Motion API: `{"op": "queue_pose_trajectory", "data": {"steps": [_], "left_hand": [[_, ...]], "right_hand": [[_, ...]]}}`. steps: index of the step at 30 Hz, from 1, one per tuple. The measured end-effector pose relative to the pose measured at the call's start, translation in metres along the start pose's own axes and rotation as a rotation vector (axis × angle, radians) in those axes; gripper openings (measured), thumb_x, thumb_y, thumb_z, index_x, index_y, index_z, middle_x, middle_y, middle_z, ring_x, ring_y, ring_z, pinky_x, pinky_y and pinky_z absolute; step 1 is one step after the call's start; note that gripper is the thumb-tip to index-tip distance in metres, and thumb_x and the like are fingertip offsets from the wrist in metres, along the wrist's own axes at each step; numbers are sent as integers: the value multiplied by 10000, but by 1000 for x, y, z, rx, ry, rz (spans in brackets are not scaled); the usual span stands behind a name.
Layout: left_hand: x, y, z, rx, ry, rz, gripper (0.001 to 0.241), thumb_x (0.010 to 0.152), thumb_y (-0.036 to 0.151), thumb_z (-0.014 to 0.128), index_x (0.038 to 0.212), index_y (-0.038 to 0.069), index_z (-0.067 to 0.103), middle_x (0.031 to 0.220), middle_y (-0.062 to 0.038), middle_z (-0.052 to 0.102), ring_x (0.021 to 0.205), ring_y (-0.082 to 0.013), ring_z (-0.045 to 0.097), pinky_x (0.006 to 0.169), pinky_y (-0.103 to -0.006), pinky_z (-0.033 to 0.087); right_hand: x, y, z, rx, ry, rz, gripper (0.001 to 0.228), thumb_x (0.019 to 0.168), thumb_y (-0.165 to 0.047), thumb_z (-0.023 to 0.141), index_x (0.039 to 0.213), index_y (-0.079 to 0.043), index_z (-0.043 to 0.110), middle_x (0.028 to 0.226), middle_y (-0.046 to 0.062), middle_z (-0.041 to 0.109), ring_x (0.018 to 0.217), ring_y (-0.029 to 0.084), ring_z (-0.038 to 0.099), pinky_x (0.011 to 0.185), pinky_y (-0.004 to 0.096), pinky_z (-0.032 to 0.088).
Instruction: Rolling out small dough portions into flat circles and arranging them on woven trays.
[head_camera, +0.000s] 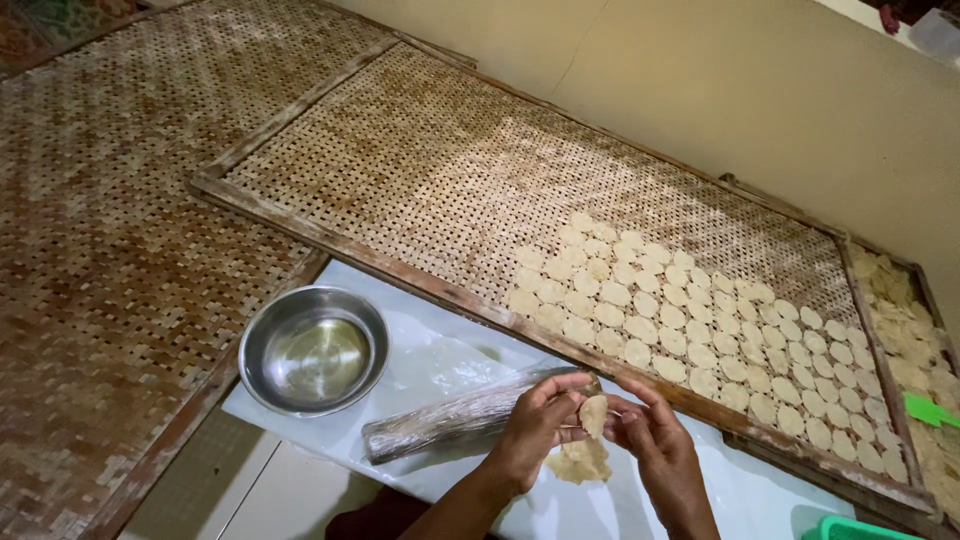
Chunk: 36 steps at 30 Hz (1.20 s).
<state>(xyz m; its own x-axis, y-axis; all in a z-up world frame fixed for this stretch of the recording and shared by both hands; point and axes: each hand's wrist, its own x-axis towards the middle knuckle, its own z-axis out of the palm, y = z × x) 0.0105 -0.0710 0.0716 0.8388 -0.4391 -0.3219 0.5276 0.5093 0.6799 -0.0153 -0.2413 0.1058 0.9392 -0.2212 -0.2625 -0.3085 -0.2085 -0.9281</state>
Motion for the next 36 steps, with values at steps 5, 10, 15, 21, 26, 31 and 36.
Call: {"op": "queue_pose_trajectory", "data": {"steps": [5, 10, 15, 21, 26, 31, 36], "left_hand": [[0, -3, -3, 67, -3, 49, 395, 974, 171, 525, 1341, 45, 604, 1262, -107, 646, 963, -154, 599, 872, -329, 546], [4, -14, -7, 81, -29, 70, 413, 979, 200, 546, 1354, 34, 596, 1253, -110, 635, 953, -150, 609, 850, -290, 576], [-8, -1, -9, 200, -44, 76, 454, 963, 166, 479, 1395, 49, 557, 1310, -110, 620, 986, -151, 638, 872, -279, 592], [3, -11, -22, 48, -98, 94, 491, 996, 299, 555, 1404, 28, 537, 1297, -132, 615, 955, -152, 643, 840, -253, 606], [-3, 0, -26, -132, -147, 78, 487, 980, 289, 559, 1385, 19, 541, 1315, -152, 598, 987, -196, 624, 893, -317, 579], [7, -15, -34, -231, -210, 58, 581, 985, 391, 541, 1462, 66, 481, 1441, -195, 532, 1138, -261, 636, 962, -360, 546], [5, -22, -28, -40, -167, 122, 774, 929, 640, 394, 1521, 141, 389, 1592, -167, 427, 1359, -362, 542, 1039, -475, 532]], "right_hand": [[-10, -19, 4, -6, 81, 21, 484, 916, -41, 622, 1398, 2, 607, 1076, 232, 768, 968, 307, 710, 910, 438, 588], [1, -12, -3, -156, 81, -27, 438, 890, 50, 666, 1325, 9, 660, 1025, 194, 810, 902, 262, 739, 818, 368, 584], [13, -22, -5, -181, 16, -63, 485, 872, 53, 679, 1355, 18, 681, 924, 207, 792, 868, 266, 729, 795, 375, 567], [34, -15, -14, -97, -74, -34, 486, 879, -7, 642, 1361, 49, 617, 975, 285, 776, 903, 359, 745, 831, 473, 626], [36, -33, -7, 91, -50, 134, 482, 976, 67, 480, 1454, 62, 542, 1137, 312, 640, 1071, 406, 628, 1008, 508, 514], [44, -37, -7, 129, -63, 141, 475, 982, 26, 492, 1454, 60, 534, 1104, 291, 619, 1020, 381, 591, 954, 507, 480], [65, -51, -6, 150, -120, 115, 471, 976, 32, 441, 1441, 48, 515, 1123, 310, 591, 1032, 434, 580, 994, 565, 510]]}}
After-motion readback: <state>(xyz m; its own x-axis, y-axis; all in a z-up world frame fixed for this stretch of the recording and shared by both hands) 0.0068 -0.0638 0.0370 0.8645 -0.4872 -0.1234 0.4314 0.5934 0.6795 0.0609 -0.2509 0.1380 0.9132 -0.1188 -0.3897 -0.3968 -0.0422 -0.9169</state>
